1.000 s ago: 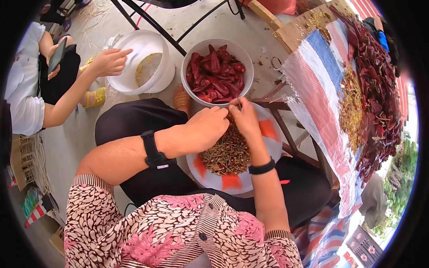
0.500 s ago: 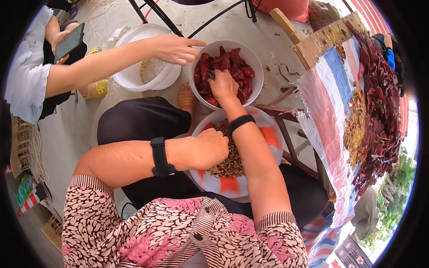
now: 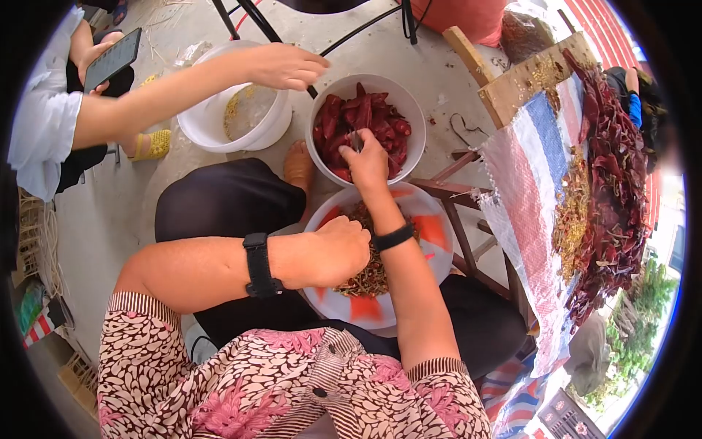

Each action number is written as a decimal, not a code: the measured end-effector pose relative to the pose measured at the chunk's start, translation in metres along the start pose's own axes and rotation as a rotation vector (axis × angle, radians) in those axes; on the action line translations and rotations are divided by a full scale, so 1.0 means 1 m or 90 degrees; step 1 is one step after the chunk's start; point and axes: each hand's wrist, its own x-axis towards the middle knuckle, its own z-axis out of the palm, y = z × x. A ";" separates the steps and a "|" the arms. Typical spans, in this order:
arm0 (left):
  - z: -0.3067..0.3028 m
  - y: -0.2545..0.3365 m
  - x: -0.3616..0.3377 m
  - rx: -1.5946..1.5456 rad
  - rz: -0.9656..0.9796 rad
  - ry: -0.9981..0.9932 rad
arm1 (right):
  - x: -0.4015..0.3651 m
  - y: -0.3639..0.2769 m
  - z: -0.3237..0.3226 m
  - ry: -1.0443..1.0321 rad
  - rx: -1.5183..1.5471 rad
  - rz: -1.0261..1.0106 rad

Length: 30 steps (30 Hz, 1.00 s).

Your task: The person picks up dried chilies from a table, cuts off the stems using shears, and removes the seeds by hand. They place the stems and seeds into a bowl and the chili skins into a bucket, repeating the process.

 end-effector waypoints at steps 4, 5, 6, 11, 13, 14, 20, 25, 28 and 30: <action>-0.004 -0.001 0.000 0.024 -0.022 0.020 | -0.008 -0.011 -0.015 0.050 -0.140 -0.039; -0.007 0.000 -0.002 0.023 -0.027 0.025 | -0.005 -0.012 -0.019 0.070 -0.152 -0.053; -0.011 0.000 -0.002 0.028 -0.022 0.003 | 0.002 -0.012 -0.023 0.113 -0.174 -0.055; -0.017 0.006 0.002 0.023 -0.027 -0.055 | 0.062 0.001 -0.030 0.189 -0.178 -0.009; -0.027 0.006 0.001 0.028 -0.020 -0.107 | 0.082 0.005 -0.026 0.196 -0.177 0.024; -0.027 0.008 0.002 0.013 -0.033 -0.109 | 0.091 0.009 -0.023 0.206 -0.178 0.054; -0.023 0.009 0.006 -0.030 -0.044 -0.110 | 0.129 0.051 -0.013 0.118 0.094 0.152; -0.034 0.012 0.001 0.012 -0.026 -0.123 | 0.085 0.030 -0.018 0.101 0.048 -0.034; -0.045 0.012 -0.003 0.025 -0.001 -0.155 | 0.057 0.023 -0.013 0.048 -0.101 -0.177; -0.045 0.012 -0.002 0.026 -0.002 -0.154 | 0.030 0.019 -0.006 -0.006 -0.214 -0.289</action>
